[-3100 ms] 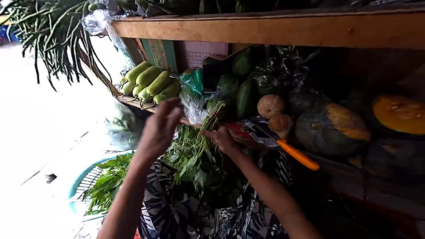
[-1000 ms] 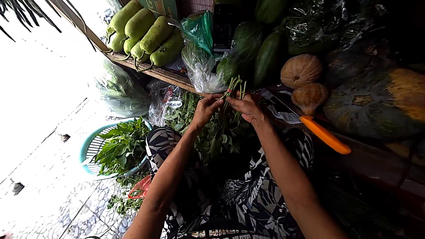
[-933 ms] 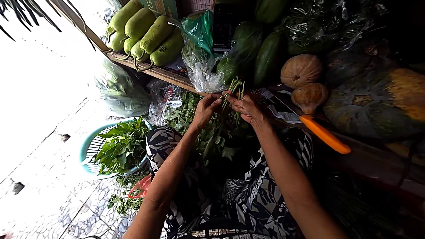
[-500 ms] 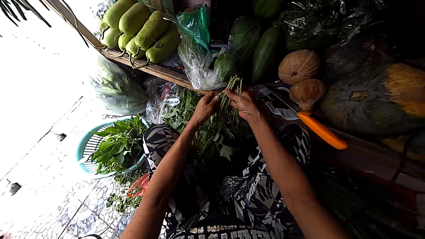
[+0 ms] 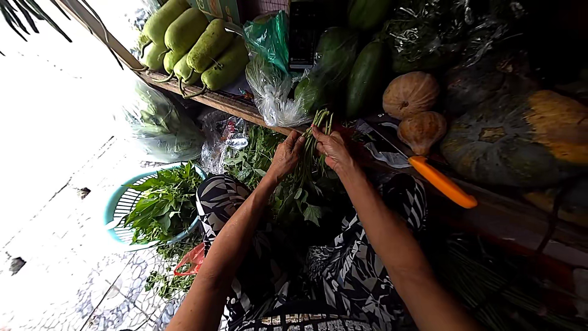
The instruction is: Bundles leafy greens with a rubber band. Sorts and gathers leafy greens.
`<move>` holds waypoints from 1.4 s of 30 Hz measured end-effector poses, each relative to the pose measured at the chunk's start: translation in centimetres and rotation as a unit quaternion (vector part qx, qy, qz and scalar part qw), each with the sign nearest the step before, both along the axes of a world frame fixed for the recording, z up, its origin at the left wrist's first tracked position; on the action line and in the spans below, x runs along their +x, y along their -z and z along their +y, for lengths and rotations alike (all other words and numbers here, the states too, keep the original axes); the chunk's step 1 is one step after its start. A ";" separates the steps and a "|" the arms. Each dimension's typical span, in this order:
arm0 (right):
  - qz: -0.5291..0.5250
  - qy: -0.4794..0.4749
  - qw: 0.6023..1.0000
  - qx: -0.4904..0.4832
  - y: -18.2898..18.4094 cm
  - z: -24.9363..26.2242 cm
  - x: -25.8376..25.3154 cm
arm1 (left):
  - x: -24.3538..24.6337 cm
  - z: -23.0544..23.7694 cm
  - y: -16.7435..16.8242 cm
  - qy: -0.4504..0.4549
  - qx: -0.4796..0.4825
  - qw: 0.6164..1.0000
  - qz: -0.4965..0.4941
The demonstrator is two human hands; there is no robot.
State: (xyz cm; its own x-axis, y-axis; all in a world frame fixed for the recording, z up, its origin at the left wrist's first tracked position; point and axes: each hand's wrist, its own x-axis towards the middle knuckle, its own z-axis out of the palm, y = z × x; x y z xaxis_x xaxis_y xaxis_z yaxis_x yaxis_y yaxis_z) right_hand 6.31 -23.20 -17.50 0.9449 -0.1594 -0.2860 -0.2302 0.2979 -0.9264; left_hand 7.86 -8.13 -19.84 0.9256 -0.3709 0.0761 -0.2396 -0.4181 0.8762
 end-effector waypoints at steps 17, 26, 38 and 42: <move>-0.037 -0.120 0.991 0.047 -0.9 -1.4 -0.4 | -0.6 1.1 0.0 -0.039 -0.243 0.960 0.136; -0.082 -0.058 0.992 -0.071 -1.8 -0.8 -2.1 | -3.5 -0.6 -0.9 0.041 -0.006 0.999 0.034; -0.170 -0.040 0.980 -0.098 0.7 -0.6 -0.5 | -2.7 -0.8 -0.9 0.073 -0.070 0.992 0.072; -0.168 -0.049 0.981 -0.085 0.3 -1.0 -0.9 | -3.1 1.1 -4.0 0.059 0.058 0.995 -0.060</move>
